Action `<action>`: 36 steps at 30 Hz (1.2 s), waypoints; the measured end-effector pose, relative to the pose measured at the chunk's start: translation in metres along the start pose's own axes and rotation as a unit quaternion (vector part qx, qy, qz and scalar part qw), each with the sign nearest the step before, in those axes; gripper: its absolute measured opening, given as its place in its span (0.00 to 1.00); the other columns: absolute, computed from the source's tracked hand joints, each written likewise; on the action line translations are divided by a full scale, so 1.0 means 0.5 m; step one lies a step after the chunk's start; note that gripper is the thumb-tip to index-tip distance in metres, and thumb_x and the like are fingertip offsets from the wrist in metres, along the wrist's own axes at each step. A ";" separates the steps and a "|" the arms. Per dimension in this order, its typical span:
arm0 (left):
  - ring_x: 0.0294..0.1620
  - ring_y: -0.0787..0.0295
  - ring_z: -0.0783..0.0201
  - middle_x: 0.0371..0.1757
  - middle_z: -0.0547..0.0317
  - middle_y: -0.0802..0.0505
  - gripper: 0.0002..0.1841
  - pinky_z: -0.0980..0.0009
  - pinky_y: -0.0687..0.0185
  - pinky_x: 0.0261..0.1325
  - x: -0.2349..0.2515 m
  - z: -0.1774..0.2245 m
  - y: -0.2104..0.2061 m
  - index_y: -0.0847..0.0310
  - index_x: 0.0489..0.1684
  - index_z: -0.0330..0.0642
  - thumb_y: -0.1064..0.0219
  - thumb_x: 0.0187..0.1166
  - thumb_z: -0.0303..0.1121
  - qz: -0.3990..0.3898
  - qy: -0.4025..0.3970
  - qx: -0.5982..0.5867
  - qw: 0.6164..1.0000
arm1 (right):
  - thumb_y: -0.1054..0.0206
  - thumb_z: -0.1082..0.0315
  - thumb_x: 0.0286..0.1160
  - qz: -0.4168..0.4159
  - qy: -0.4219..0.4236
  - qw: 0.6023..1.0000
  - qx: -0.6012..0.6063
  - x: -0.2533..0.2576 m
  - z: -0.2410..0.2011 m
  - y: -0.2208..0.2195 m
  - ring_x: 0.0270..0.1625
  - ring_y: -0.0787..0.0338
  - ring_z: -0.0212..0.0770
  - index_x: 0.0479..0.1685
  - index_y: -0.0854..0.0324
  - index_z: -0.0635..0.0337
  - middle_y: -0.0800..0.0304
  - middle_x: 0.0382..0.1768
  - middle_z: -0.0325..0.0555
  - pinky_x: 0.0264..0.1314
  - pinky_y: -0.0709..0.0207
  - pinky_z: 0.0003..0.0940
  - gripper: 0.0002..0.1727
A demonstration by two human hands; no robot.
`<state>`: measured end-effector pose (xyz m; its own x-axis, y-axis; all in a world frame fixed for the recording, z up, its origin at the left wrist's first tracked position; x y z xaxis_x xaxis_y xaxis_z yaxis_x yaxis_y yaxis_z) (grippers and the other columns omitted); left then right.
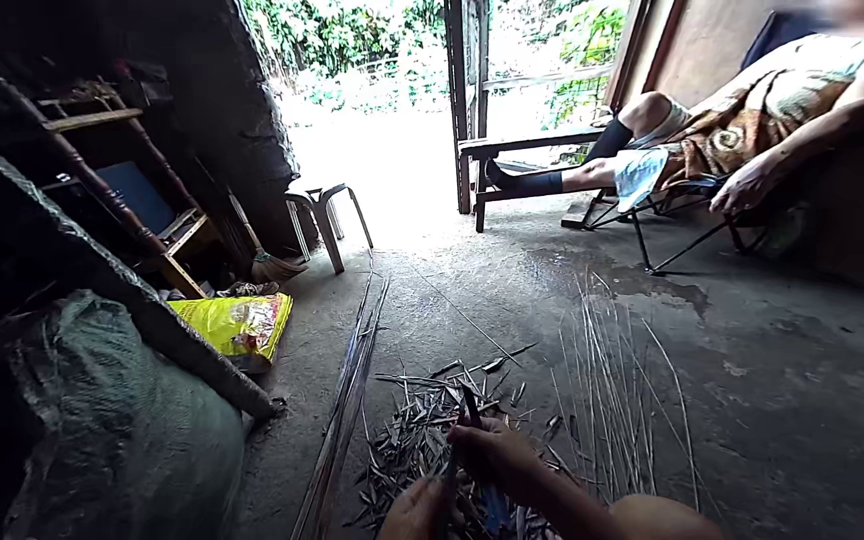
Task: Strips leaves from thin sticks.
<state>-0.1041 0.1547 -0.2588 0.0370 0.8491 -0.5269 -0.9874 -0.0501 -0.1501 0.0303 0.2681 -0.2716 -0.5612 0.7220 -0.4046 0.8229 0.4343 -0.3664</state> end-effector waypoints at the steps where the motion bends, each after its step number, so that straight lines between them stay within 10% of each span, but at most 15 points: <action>1: 0.23 0.16 0.71 0.29 0.61 0.11 0.17 0.76 0.19 0.28 0.016 0.009 -0.003 0.25 0.63 0.35 0.57 0.96 0.34 0.016 -0.013 0.004 1.000 | 0.47 0.69 0.91 0.002 0.016 0.999 -0.032 0.000 0.006 -0.002 0.16 0.24 0.27 0.37 0.20 0.61 0.21 0.17 0.35 0.20 0.28 0.21 0.13; 8: 0.17 0.24 0.75 0.22 0.65 0.16 0.14 0.77 0.25 0.24 0.054 -0.004 0.008 0.21 0.65 0.30 0.45 0.87 0.23 0.088 -0.121 0.108 0.983 | 0.49 0.51 0.91 0.027 0.094 0.958 -0.271 0.012 0.023 0.018 0.27 0.26 0.32 0.67 0.23 0.61 0.24 0.29 0.38 0.37 0.28 0.35 0.24; 12: 0.15 0.27 0.77 0.19 0.67 0.18 0.16 0.79 0.28 0.22 0.052 -0.012 0.029 0.22 0.69 0.30 0.47 0.87 0.21 0.091 -0.111 0.090 0.985 | 0.53 0.62 0.92 -0.013 0.048 0.960 -0.275 0.014 0.027 0.024 0.22 0.30 0.31 0.79 0.30 0.63 0.28 0.26 0.37 0.30 0.30 0.31 0.23; 24: 0.27 0.17 0.59 0.30 0.51 0.09 0.18 0.57 0.20 0.41 0.057 -0.041 0.050 0.15 0.69 0.36 0.41 0.83 0.28 0.138 -0.081 0.351 0.923 | 0.43 0.66 0.89 -0.046 -0.071 0.950 -0.302 0.031 0.053 0.013 0.35 0.18 0.39 0.84 0.35 0.62 0.13 0.44 0.53 0.44 0.22 0.39 0.26; 36: 0.51 0.07 0.45 0.49 0.42 0.05 0.20 0.45 0.18 0.61 0.058 -0.049 0.054 0.16 0.72 0.39 0.44 0.86 0.30 0.122 -0.010 0.417 0.901 | 0.44 0.69 0.90 0.043 -0.126 0.974 -0.181 0.075 0.115 0.010 0.21 0.23 0.35 0.79 0.29 0.62 0.21 0.28 0.44 0.26 0.25 0.31 0.21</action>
<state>-0.1257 0.1654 -0.2986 -0.1917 0.8761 -0.4424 -0.7380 0.1685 0.6535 0.0085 0.2664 -0.3368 -0.4548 0.6288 -0.6307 0.8197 0.5724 -0.0204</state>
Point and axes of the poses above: each hand's wrist, its own x-axis towards the middle knuckle, its own y-axis out of the back of the hand, z = x × y, the point moved 3 cm from there along x, towards the middle knuckle
